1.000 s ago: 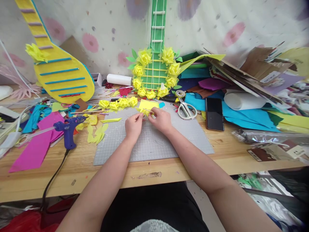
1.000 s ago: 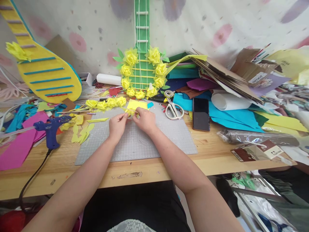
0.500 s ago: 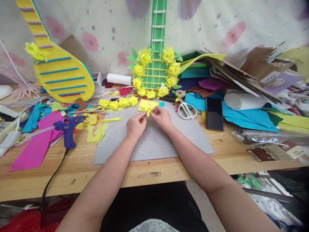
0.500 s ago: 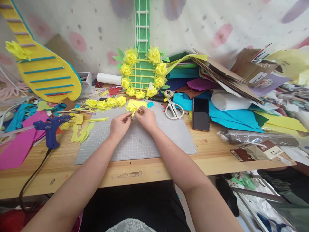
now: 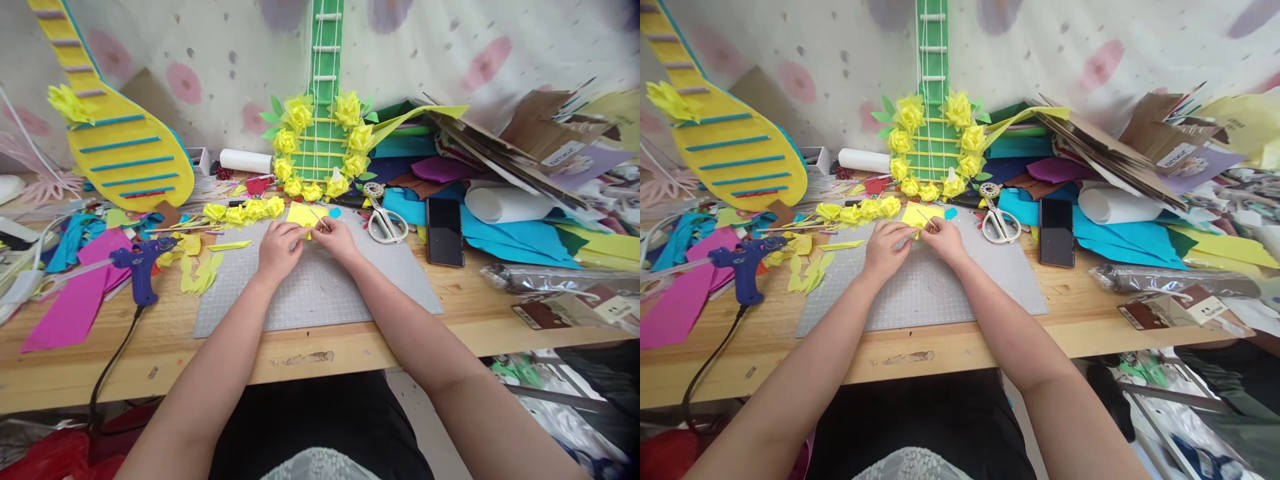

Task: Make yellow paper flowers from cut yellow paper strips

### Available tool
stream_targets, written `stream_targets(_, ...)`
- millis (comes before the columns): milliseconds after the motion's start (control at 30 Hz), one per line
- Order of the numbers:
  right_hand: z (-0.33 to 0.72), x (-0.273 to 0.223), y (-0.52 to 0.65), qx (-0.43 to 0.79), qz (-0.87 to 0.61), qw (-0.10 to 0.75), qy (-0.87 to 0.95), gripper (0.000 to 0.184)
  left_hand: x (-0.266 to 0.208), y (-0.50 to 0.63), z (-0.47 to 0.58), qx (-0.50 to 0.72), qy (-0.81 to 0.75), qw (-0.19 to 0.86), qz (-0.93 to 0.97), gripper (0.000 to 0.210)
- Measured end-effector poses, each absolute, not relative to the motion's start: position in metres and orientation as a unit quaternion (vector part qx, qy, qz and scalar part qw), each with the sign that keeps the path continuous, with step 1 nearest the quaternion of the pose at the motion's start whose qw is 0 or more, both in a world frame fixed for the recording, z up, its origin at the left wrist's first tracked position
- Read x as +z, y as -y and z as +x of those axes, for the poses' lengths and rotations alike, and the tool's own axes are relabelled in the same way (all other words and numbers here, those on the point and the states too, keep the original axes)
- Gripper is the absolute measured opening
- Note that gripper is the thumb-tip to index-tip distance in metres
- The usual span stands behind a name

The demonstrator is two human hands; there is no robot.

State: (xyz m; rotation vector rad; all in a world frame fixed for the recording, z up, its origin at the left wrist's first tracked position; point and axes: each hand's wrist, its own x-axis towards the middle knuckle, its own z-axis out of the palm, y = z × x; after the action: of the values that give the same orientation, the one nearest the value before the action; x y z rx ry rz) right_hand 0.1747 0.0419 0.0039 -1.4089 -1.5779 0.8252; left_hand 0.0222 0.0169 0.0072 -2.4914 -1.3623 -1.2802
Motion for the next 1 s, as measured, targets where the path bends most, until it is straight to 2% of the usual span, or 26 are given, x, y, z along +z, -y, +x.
stream_targets(1000,0.1761,0.0067,-0.0403,0.333,-0.535,0.405,0.663,0.011,0.0087,-0.0178,0.0208,-0.395,0.424,-0.026,-0.815,0.028)
